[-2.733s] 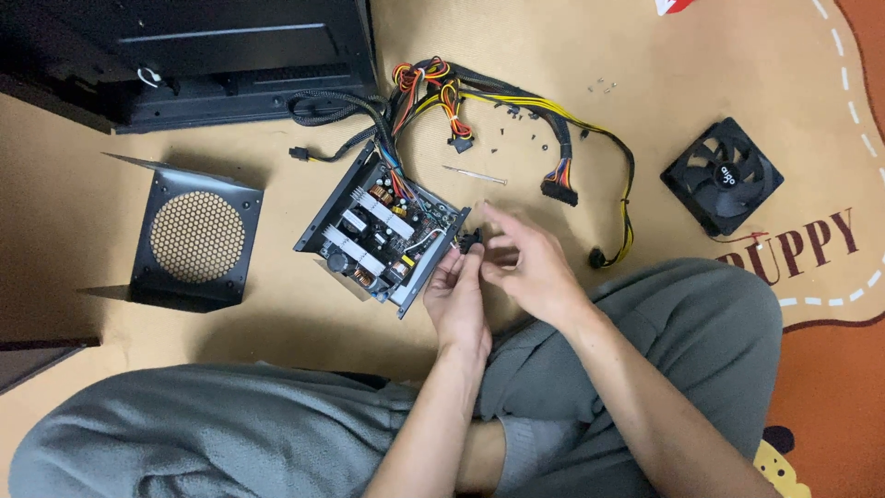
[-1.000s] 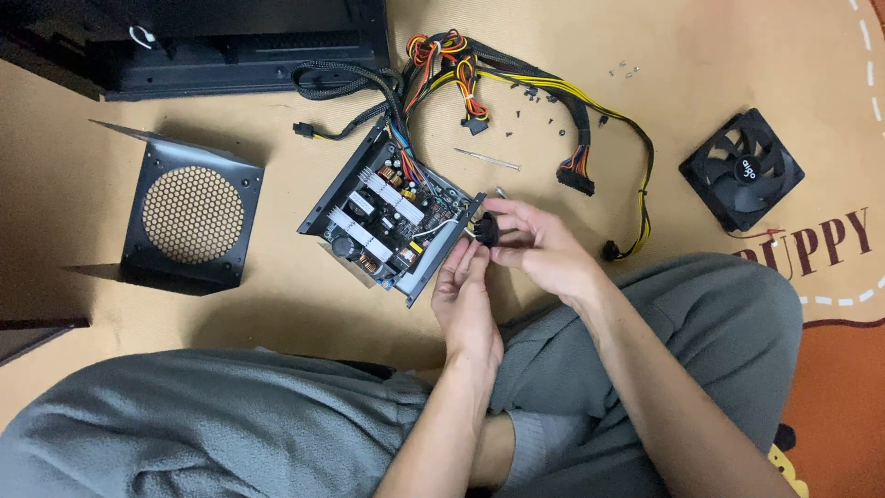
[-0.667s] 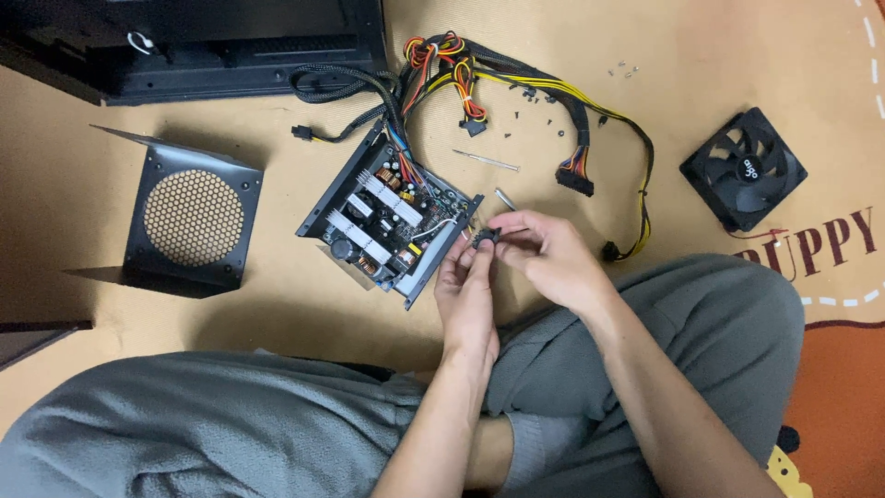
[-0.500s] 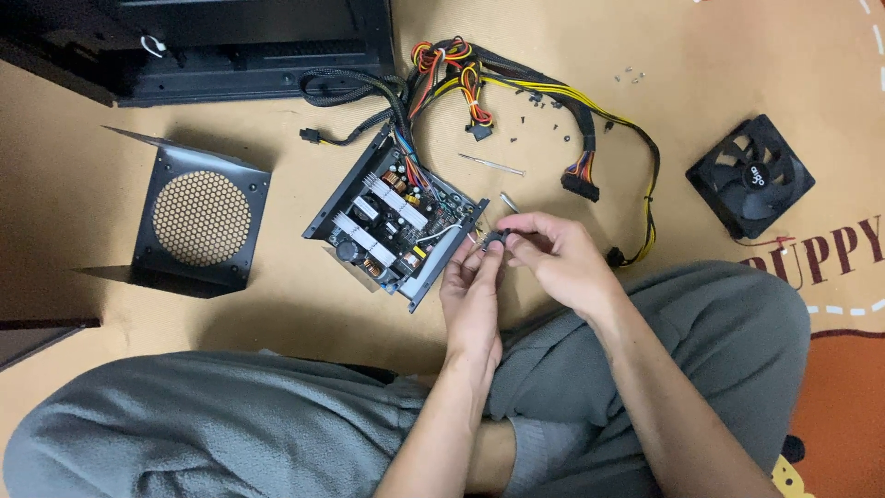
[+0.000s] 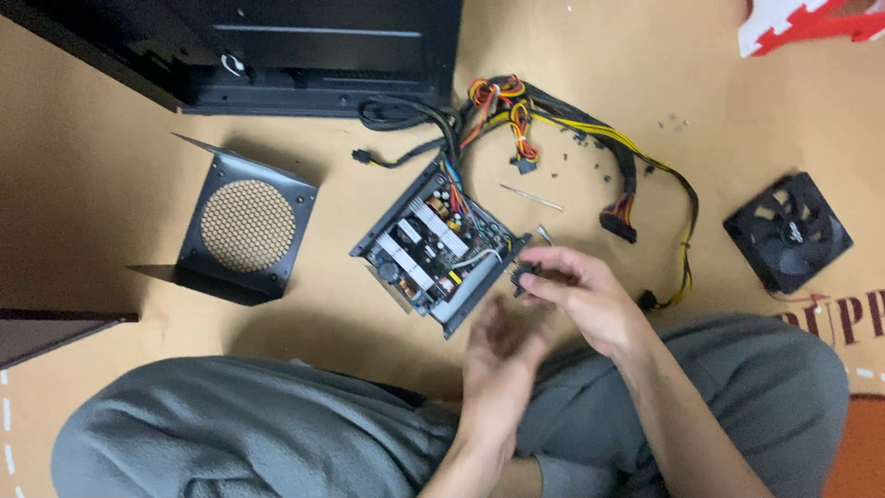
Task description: Disassembling a computer power supply unit and cleaning a cooling fan with a brush.
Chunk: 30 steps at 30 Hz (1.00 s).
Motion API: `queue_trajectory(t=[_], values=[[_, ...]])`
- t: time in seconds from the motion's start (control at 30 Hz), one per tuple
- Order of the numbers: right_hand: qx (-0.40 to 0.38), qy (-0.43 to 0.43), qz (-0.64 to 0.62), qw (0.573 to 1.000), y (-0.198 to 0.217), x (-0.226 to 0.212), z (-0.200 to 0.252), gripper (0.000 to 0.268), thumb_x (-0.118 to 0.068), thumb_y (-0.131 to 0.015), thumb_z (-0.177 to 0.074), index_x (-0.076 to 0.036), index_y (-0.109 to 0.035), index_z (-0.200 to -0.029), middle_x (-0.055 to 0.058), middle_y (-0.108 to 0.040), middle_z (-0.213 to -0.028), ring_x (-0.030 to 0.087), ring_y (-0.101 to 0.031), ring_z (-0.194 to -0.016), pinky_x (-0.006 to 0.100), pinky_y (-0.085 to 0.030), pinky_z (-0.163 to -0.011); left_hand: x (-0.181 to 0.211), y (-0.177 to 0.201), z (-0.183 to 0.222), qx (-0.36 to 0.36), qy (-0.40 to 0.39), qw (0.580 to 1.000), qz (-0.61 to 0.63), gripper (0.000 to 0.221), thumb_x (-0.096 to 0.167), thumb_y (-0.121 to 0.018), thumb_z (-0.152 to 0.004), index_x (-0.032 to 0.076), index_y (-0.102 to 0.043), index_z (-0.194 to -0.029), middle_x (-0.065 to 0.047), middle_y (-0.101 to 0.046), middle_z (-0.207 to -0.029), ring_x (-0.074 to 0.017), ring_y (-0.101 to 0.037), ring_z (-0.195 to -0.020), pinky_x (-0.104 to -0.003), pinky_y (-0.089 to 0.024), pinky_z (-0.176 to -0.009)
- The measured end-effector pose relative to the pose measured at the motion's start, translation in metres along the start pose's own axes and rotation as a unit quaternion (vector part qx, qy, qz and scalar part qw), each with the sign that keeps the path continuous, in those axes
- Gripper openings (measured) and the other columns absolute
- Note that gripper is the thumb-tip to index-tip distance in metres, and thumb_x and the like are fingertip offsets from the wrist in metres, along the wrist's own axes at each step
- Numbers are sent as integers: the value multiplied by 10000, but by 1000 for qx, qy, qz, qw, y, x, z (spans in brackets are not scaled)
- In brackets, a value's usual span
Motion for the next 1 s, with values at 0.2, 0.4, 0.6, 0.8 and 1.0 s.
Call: queue_trajectory(t=[0.2, 0.4, 0.6, 0.8, 1.0], values=[[21, -73, -111, 991, -8, -2, 3, 490, 131, -721, -995, 71, -720, -1481, 220, -769, -1284, 387, -796, -1096, 566, -690, -1075, 75, 92, 46, -153, -39, 925, -346, 91, 209, -887, -1014, 147, -929, -1067, 37, -937, -965, -26, -824, -848, -187, -698, -857], [83, -63, -82, 991, -8, -15, 1, 439, 69, -690, -1013, 27, -728, -1448, 236, -811, -1376, 314, -769, -1273, 535, -662, -1128, 145, 122, 25, 159, -45, 938, -306, 609, 405, -888, -924, 208, -598, -1422, -9, -743, -1087, -118, -757, -1004, -264, -581, -977], [85, 93, 103, 987, 10, -50, -28, 328, -174, -714, -1101, 6, -830, -1349, 141, -887, -1202, 208, -848, -1129, 318, -671, -1014, 149, 90, 13, 209, 34, 976, 48, 707, 294, -635, -954, 195, -494, -1639, 100, -559, -1649, -25, -606, -1406, -257, -403, -1223], [-111, 69, 261, 956, -20, -93, -79, 373, -81, -609, -1108, -60, -843, -1398, 86, -916, -1319, 135, -821, -1216, 276, -610, -1061, 126, 90, -16, 179, 25, 982, 50, 1004, 288, -658, -931, 194, -233, -1836, -3, -796, -1405, -56, -620, -1398, -301, -317, -1296], [-139, -27, 277, 950, -21, -68, -108, 440, -168, -632, -1095, -90, -797, -1496, 137, -875, -1286, 201, -825, -1114, 309, -626, -972, 136, 80, -14, 176, 33, 977, 118, 906, 143, -653, -926, 161, -380, -1791, 28, -721, -1649, -88, -661, -1429, -293, -427, -1273]])
Point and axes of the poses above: each hand's wrist, its own z-axis away from the middle knuckle, its own y-axis out of the back of the hand, x = y × z, the point moved 3 cm from there along -z, towards the middle knuckle
